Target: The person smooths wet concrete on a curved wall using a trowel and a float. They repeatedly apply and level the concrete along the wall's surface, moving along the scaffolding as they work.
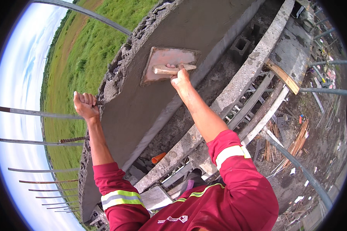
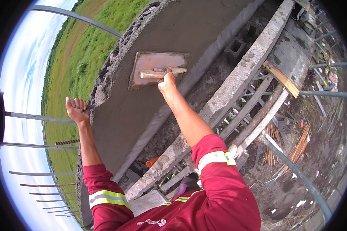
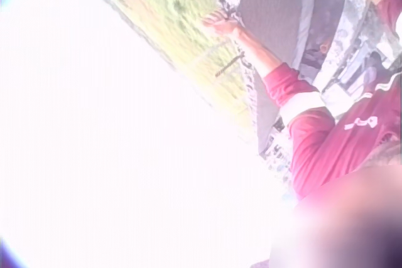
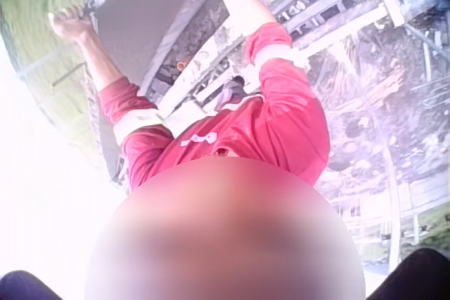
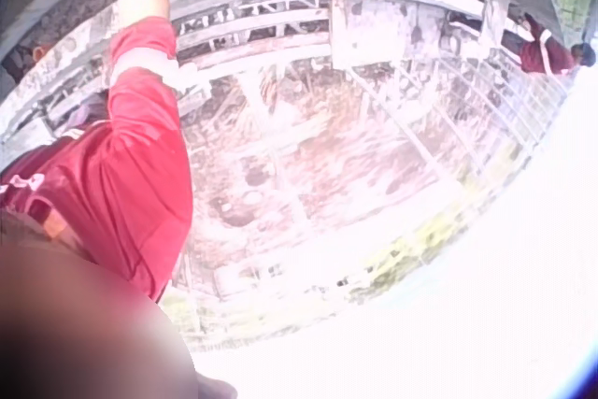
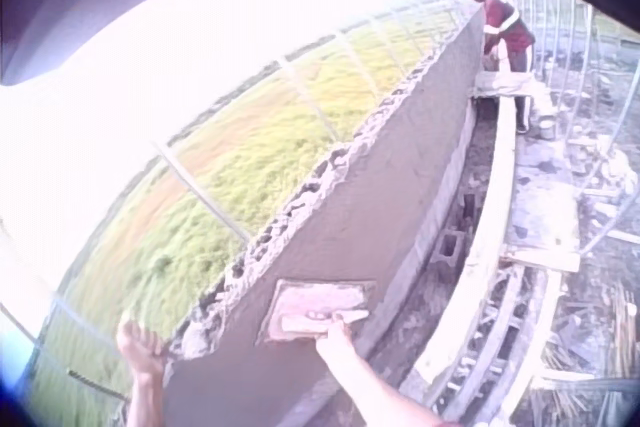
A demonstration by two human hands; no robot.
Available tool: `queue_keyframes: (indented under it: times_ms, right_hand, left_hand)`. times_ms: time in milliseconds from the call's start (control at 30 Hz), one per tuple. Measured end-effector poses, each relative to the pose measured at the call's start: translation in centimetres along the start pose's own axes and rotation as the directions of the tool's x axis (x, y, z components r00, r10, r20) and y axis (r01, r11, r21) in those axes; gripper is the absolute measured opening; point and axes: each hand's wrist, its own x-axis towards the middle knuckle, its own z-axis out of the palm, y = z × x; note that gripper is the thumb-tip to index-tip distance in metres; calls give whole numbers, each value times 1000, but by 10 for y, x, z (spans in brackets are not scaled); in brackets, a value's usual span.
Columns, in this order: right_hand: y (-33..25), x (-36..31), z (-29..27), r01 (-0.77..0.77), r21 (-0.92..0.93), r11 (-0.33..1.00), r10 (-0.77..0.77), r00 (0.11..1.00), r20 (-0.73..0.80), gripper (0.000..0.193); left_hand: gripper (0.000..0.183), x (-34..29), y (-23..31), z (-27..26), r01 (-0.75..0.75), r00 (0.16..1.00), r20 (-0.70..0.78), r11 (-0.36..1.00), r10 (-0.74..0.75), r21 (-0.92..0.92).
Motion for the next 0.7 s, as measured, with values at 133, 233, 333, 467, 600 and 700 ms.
queue_keyframes:
  times_ms: [133, 233, 333, 467, 600, 700]
  right_hand:
    - [-77, 26, 76, -14, -4, 1000, 14, 997, 75, 42]
    - [-125, 30, 137, 88, -28, 996, -82, 981, 175, 42]
    - [-169, 14, 166, 156, -37, 987, -125, 896, 425, 42]
    - [-209, -22, 154, 319, -154, 935, -160, 768, 620, 26]
    - [-214, -42, 94, 345, -291, 893, -174, 858, 483, 30]
    - [-189, -41, 22, 378, -365, 851, -263, 908, 328, 23]
  left_hand:
    - [43, -1, 1, 4, 13, 998, -66, 1000, -12, 12]
    - [44, -2, 0, 5, 23, 995, -94, 999, -21, 23]
    - [45, 1, -1, 4, 24, 997, -74, 1000, -24, -5]
    - [43, 3, -2, -3, 45, 996, -75, 998, -48, -38]
    - [41, 5, -4, -7, 26, 998, -60, 999, -27, -22]
    - [42, 5, -5, -7, 35, 999, -40, 999, -37, -35]
